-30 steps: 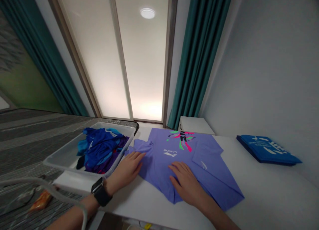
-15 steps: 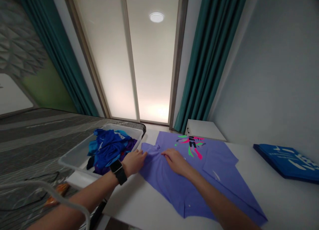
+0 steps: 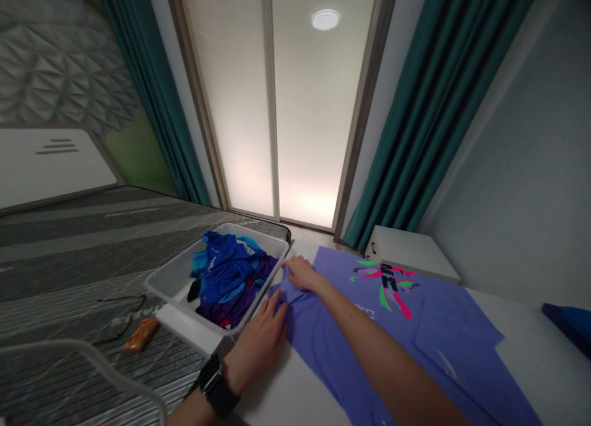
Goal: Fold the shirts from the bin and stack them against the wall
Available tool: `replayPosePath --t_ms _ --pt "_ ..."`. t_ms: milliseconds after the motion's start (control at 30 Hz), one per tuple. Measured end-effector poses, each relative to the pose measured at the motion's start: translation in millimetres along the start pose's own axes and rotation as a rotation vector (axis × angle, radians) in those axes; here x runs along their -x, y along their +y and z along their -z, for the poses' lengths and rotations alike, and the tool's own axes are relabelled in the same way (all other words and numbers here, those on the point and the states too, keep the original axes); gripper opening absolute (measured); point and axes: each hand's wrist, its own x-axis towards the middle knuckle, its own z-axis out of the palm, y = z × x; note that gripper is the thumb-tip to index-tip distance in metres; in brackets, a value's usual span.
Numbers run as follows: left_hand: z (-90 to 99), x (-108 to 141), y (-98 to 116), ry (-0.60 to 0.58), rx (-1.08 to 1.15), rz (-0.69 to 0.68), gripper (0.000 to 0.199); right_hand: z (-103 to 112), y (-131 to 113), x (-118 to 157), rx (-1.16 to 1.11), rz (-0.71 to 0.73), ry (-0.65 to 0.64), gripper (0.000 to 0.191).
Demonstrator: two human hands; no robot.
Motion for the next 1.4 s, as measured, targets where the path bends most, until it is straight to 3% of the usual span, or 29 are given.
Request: replayPosePath --t_ms 100,233,433,600,733,867,1067,1200,1333,1400 --pt "-1.0 0 2 0.043 0.052 0.035 0.040 8 4 0 -0.028 0.033 -0.008 0.024" --pt "-1.8 -10 11 0.126 0.103 0.146 0.047 31 15 12 -0.097 0.106 0.006 0.025" --pt "-6.3 -27 22 0.103 0.205 0.207 0.053 61 26 40 -0.175 0.176 0.054 0.026" --pt "0.3 -27 26 0.076 0.115 0.234 0.029 71 45 65 -0.248 0.206 0.140 0.025" --pt "9.2 -23 34 0.056 0.020 0.213 0.018 75 57 81 -0.237 0.192 0.154 0.028" --pt "26.4 -24 37 0.156 -0.003 0.104 0.019 75 58 87 -0.224 0.187 0.139 0.026" --pt "60.6 -40 22 0.295 -0.005 0.039 0.019 72 56 71 -0.336 0.110 0.313 0.012" --pt "70.6 -54 12 0.328 0.167 0.046 0.019 65 56 56 -0.386 0.058 0.393 0.014" --pt "71.9 -63 13 0.363 0.367 0.065 0.020 57 58 45 -0.495 -0.002 0.431 0.031" --pt "71.1 -64 14 0.382 0.425 0.067 0.021 54 61 42 -0.541 -0.028 0.417 0.025"
